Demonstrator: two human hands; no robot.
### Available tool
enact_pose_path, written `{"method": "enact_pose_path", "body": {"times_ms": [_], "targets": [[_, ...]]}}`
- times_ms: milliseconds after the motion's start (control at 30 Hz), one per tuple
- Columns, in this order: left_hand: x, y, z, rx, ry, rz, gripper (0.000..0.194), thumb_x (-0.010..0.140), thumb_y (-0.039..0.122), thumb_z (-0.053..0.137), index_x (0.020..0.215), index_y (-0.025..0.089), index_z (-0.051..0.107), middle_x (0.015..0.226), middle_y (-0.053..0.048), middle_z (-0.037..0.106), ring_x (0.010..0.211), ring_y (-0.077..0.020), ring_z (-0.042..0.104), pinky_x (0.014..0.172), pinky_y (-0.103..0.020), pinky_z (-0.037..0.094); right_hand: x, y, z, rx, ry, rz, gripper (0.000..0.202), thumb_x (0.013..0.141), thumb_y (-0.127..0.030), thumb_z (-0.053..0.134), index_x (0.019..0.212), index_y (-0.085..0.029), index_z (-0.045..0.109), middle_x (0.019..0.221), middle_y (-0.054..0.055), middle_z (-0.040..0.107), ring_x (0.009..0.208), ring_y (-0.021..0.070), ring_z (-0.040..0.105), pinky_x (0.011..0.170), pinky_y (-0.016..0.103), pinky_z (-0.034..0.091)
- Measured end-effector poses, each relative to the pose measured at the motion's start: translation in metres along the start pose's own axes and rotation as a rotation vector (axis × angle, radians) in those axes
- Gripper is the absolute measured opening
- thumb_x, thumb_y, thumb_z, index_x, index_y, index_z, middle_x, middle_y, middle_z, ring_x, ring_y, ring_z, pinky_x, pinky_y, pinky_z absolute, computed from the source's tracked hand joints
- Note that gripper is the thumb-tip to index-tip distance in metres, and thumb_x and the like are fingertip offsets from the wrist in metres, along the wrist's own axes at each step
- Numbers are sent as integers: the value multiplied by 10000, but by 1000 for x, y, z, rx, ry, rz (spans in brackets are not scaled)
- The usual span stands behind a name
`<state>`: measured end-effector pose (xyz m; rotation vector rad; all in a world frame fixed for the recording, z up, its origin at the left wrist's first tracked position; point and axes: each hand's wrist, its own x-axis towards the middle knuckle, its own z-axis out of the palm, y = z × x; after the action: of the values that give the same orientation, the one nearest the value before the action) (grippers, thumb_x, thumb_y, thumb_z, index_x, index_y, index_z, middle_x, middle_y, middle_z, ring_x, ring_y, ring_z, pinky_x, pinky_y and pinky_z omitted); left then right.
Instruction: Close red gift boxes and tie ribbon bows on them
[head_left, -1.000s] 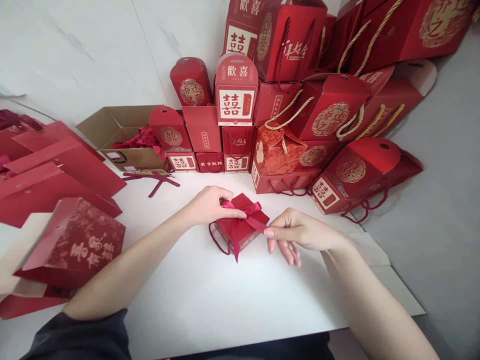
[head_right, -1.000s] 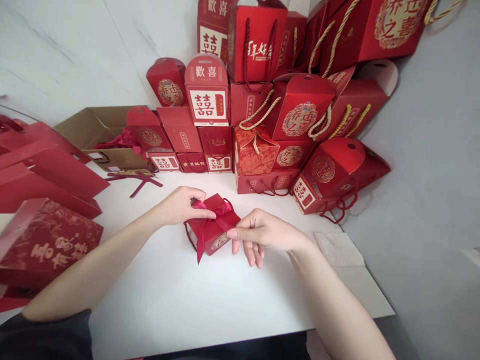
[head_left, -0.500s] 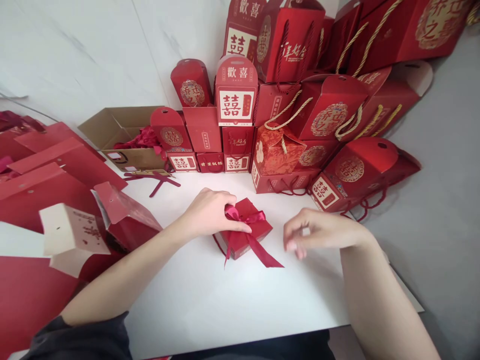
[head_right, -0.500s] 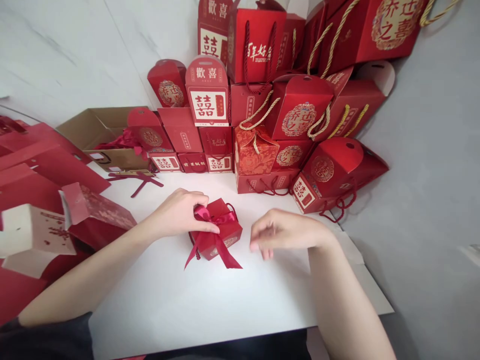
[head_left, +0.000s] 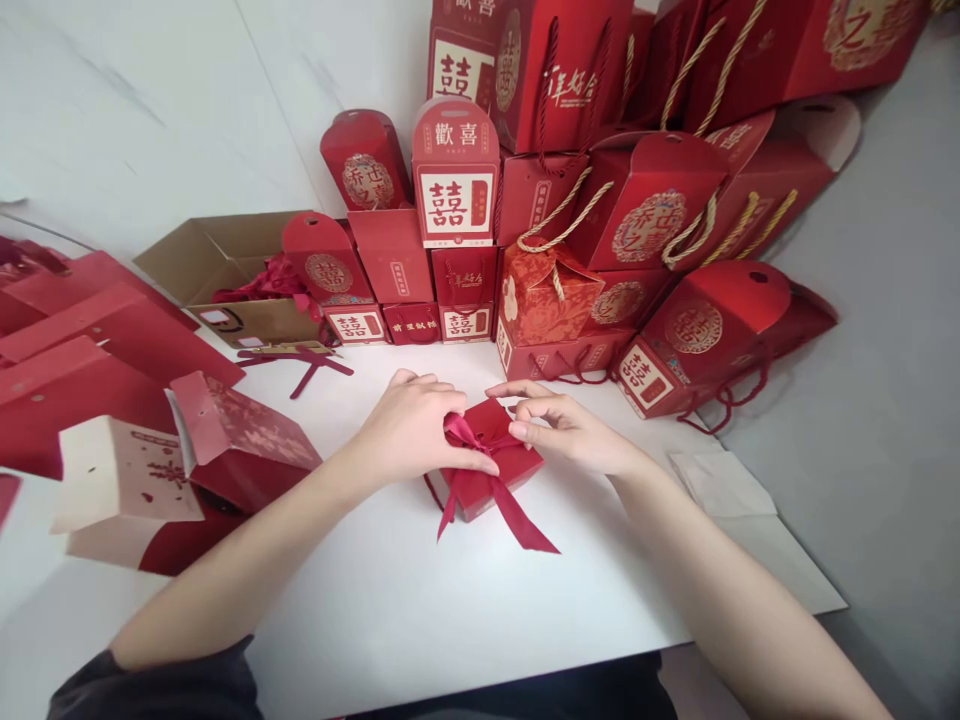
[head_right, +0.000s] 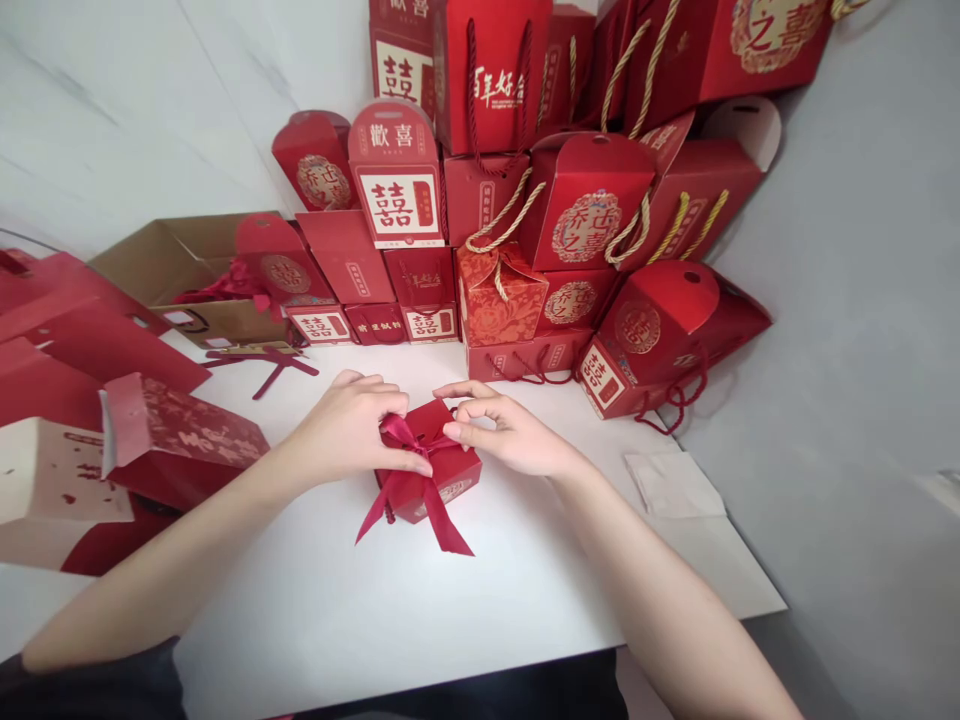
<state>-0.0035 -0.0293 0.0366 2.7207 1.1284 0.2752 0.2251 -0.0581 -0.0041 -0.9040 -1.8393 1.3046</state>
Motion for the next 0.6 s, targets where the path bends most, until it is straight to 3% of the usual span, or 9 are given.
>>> {"method": "enact_pose_path", "body": {"times_ms": [367, 600], "targets": [[-2, -2, -2, 81, 29, -25, 640, 634, 778, 619, 568, 169, 432, 601, 21, 546, 658, -161, 448, 783, -365, 251, -1, 6, -4, 38, -17, 23, 314, 923, -393, 573, 692, -184, 612, 1306, 60, 510, 1321, 214, 426, 1108, 385, 294], [0, -5, -1, 82, 12, -28, 586, 677, 689, 653, 551, 163, 429, 589, 14, 550, 650, -153, 466, 799, -371, 258, -1, 5, -5, 35, -20, 11, 330, 923, -390, 567, 671, -180, 597, 1292, 67, 511, 1311, 222, 436, 1105, 408, 312]]}}
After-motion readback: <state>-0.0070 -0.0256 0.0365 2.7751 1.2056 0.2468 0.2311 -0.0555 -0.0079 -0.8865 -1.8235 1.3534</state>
